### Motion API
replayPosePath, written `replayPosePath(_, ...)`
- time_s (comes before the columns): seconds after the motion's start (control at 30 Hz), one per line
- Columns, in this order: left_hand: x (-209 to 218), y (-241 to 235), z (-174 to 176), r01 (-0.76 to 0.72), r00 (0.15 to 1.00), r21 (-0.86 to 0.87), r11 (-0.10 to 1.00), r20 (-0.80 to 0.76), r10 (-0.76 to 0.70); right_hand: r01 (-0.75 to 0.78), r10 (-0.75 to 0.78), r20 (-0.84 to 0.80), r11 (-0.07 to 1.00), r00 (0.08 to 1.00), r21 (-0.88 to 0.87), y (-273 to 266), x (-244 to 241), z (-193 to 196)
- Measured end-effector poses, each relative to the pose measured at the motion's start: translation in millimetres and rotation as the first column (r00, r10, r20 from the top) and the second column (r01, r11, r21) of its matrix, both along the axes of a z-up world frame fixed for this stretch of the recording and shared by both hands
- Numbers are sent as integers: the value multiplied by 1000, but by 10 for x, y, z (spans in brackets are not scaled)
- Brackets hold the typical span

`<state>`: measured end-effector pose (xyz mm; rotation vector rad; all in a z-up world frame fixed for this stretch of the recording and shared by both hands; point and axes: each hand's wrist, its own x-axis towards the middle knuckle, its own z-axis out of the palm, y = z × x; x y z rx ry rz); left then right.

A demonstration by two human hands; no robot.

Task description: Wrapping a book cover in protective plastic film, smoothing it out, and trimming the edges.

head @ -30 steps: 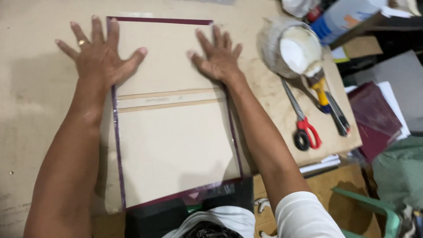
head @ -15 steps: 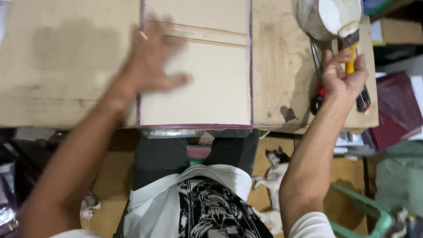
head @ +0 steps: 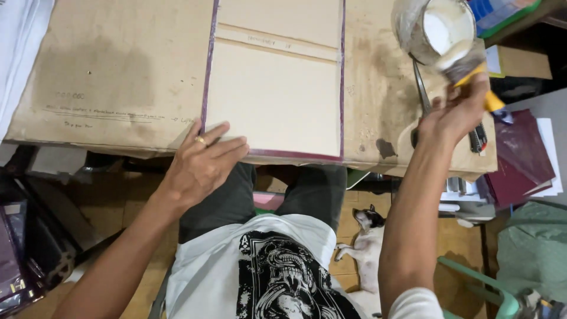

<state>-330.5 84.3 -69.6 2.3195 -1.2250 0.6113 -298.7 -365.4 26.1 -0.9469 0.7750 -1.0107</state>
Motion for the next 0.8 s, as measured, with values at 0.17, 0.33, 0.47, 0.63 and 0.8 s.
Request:
replayPosePath(0.17,41,-120,65,-156,976,24,987,-147,158,-409,406,113,912,907,8,1088,-638,244)
replayPosePath(0.33,93,-151,156,-82,993,-220,972,-106,60,-638,627,145,769,765,41,888,-807,-393)
replayPosePath(0.47,239,109,165,-235,940,-362,902,-321,116,-684,675,125,729,727,35,733,-767,-609)
replayPosePath(0.63,382,196,118,-468,706,-410,783,-706,52,-722,719,63,689,692,66,672,-594,-849)
replayPosePath(0.8,559,329,-8,-384,719,-337,860,-693,50,-760,754,101,637,649,130,488,-609,-877)
